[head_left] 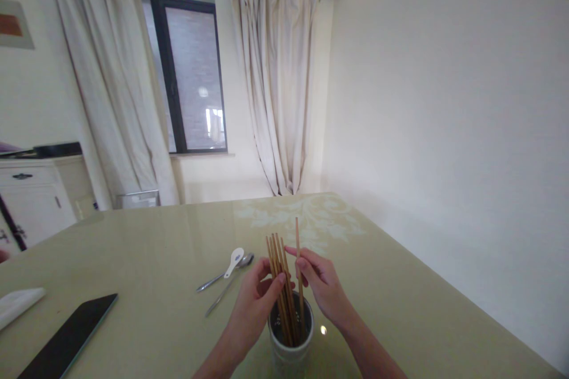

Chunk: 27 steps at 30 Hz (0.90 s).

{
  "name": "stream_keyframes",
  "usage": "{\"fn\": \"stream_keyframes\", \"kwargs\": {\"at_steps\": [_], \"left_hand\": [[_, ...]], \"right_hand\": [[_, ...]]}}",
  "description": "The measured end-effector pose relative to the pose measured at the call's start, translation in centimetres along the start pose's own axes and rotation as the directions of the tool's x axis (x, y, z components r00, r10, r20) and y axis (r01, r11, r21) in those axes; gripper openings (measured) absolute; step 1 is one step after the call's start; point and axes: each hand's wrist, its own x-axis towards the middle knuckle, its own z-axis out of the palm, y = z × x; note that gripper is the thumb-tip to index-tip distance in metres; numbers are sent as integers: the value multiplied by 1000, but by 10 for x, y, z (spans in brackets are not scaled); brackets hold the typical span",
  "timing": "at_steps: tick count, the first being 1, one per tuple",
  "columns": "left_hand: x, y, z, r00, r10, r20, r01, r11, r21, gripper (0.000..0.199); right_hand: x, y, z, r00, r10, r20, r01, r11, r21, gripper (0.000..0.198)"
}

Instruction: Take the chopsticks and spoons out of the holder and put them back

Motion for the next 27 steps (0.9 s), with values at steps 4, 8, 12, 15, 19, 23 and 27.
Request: {"fn": "stream_keyframes", "kwargs": {"at_steps": [4,8,12,15,19,23,27], "left_hand": [[0,-12,-2,999,19,37,-16,997,-77,46],[-1,-20,-2,995,-32,96,42,994,-97,43],[-3,-18,0,993,-33,111,41,997,-68,43],[-3,-13,-8,995,-22,99,19,999,25,47],[3,-9,-45,991,52,-123,-1,925,380,52],[6,-13,-88,917,270,-294,157,433,887,38],[4,-18,-101,921,183,-345,352,-6,936,38]], "right_hand": [[-2,5,3,999,33,-19,-33,999,12,44],[-3,7,5,1000,9,5,-9,999,-31,34],[-1,6,5,999,22,35,-19,995,-96,38],[-1,8,4,999,22,32,-18,994,-109,43],[0,16,5,998,53,18,-52,997,-50,48],[-1,21,5,995,78,68,-80,996,28,51],[-2,21,5,993,46,112,-56,994,90,60]]}}
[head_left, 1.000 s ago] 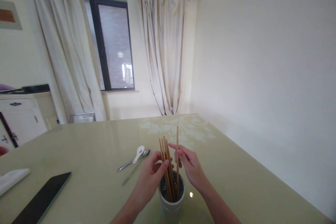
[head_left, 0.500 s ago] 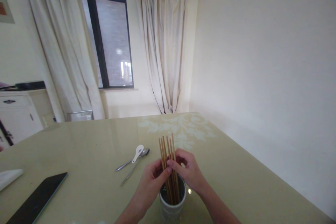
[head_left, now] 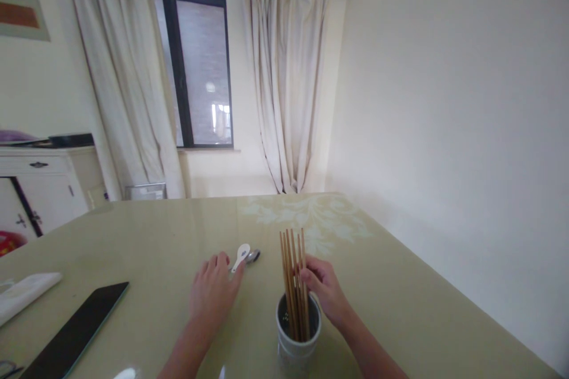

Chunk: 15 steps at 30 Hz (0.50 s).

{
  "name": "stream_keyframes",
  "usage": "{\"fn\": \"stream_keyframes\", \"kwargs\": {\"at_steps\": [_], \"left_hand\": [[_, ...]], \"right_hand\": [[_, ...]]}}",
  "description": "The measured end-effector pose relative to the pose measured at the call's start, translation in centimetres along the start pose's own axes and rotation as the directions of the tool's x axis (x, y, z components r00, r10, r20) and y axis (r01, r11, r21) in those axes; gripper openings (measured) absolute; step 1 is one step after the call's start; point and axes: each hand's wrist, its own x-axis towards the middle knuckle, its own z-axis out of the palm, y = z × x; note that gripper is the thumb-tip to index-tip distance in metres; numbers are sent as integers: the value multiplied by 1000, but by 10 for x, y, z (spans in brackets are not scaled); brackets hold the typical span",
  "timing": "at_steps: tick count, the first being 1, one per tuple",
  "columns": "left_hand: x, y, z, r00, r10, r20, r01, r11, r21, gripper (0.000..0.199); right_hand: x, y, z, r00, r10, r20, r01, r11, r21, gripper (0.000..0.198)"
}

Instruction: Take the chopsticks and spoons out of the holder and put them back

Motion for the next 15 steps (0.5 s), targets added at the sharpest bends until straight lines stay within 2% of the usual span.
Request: {"fn": "stream_keyframes", "kwargs": {"at_steps": [4,9,15], "left_hand": [[0,3,4,992,-29,124,17,995,94,46],[4,-5,13,991,-47,128,45,999,25,46],[5,-16,22,974,-59,220,70,997,-44,37]], "right_hand": [[-1,3,-1,999,-16,-30,16,1000,20,72],[-1,12,-3,995,20,-98,-19,1000,14,74],[0,20,-2,989,51,-139,-50,999,6,73]]}}
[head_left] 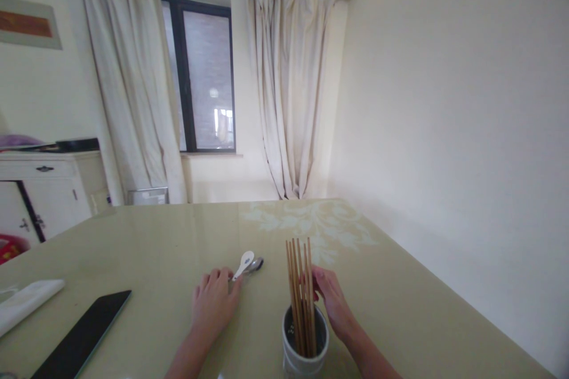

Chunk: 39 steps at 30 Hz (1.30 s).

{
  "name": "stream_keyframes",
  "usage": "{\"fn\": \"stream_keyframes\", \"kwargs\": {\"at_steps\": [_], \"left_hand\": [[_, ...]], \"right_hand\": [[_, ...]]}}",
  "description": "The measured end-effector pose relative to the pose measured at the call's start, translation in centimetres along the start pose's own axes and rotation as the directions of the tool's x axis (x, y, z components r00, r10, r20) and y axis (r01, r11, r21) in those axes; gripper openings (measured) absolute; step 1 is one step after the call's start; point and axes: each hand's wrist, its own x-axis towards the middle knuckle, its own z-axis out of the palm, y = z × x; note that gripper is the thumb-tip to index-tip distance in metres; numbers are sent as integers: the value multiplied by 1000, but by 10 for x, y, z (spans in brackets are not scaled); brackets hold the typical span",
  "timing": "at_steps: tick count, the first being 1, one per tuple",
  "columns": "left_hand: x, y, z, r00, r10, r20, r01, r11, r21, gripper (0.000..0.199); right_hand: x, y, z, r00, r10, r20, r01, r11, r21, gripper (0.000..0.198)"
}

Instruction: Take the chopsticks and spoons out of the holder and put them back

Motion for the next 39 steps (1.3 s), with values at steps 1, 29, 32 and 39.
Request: {"fn": "stream_keyframes", "kwargs": {"at_steps": [1,29,32,39], "left_hand": [[1,-1,1,1000,-3,1,3,1000,-4,37],[2,3,-5,995,98,24,-99,991,92,28],[1,2,-4,994,108,-12,-107,994,26,24],[-4,15,-12,944,80,-321,-228,860,-456,23]], "right_hand": [[0,1,0,1000,3,-9,-3,1000,-2,73],[2,1,-5,1000,10,-24,-10,1000,-6,74],[3,-2,-6,999,-8,-35,8,1000,-16,73],[4,-13,-9,954,-143,-264,116,987,-114,68]]}}
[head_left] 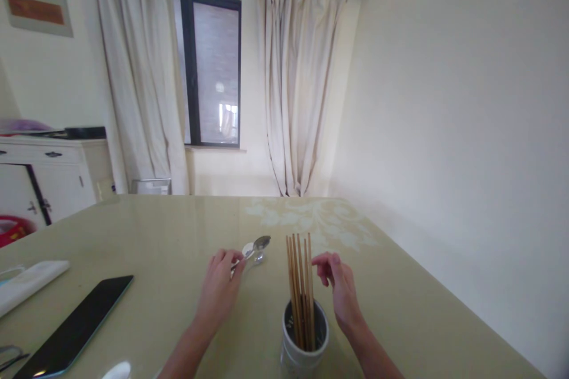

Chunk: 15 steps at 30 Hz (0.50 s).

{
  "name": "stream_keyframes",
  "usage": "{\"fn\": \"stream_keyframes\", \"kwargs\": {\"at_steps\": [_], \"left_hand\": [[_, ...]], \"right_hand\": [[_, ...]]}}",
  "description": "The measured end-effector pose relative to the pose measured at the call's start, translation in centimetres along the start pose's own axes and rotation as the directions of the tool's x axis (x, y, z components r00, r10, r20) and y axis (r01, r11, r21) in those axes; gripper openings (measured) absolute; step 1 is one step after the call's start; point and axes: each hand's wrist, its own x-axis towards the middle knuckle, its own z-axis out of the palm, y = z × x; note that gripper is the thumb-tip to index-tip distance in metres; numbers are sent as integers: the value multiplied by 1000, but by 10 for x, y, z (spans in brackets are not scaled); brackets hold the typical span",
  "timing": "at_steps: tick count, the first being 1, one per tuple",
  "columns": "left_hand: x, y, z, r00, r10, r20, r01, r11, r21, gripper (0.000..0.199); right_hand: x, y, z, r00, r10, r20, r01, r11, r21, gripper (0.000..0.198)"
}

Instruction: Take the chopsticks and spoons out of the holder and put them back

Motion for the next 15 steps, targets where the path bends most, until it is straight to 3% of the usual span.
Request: {"fn": "stream_keyframes", "kwargs": {"at_steps": [2,4,6,8,10,13,15], "left_hand": [[-9,16,2,993,-1,-114,-28,968,-248,29],[-24,33,5,980,35,-198,-110,917,-384,29],[-41,49,9,953,209,-218,-283,869,-407,22],[-56,61,13,891,420,-172,-450,772,-449,14],[-65,69,14,830,539,-140,-532,693,-486,14],[-68,72,9,819,568,-80,-528,693,-491,21],[-61,67,3,870,487,-73,-462,758,-460,31]], "right_hand": [[-3,-8,-1,990,-121,-71,113,989,-100,61],[-8,-17,-2,959,-271,-80,253,950,-183,50],[-16,-26,-3,911,-412,0,403,890,-215,39],[-24,-33,-1,850,-518,100,527,829,-189,32],[-31,-38,2,815,-561,143,578,805,-136,26],[-34,-40,7,883,-466,57,468,882,-50,22],[-29,-41,7,941,-333,-66,335,942,27,25]]}}
